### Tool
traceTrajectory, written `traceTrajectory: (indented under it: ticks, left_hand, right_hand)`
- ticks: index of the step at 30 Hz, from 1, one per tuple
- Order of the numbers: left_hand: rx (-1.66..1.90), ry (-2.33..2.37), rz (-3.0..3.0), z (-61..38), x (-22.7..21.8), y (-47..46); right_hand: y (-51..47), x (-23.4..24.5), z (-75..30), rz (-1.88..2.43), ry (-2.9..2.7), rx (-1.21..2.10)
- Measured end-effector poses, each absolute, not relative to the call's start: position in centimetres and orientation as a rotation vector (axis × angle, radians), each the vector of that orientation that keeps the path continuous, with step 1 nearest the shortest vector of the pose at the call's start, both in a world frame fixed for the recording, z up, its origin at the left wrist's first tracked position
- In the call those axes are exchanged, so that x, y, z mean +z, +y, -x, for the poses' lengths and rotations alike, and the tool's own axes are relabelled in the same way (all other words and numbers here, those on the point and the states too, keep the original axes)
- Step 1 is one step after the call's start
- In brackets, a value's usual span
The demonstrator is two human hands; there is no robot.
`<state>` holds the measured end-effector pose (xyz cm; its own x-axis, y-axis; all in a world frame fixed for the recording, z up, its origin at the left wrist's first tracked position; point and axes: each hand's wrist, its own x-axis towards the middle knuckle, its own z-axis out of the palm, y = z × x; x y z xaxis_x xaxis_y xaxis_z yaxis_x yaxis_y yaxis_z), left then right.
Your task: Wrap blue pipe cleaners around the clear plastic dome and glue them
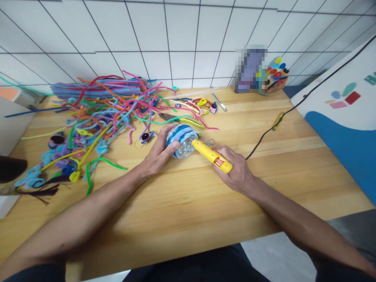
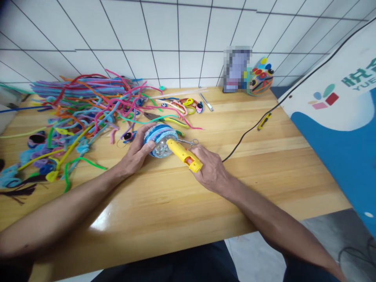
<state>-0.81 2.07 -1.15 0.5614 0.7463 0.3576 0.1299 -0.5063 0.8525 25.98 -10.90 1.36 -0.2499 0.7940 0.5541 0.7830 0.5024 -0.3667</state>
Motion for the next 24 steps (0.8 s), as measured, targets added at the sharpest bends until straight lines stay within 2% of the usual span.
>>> traceTrajectory:
  ticks: [24]
  left_hand:
    - [0.944,0.711,-1.983,0.78,-1.16,2.07]
  right_hand:
    - [-11.13,0.93,-26.13,1.304,-2.022,0.049]
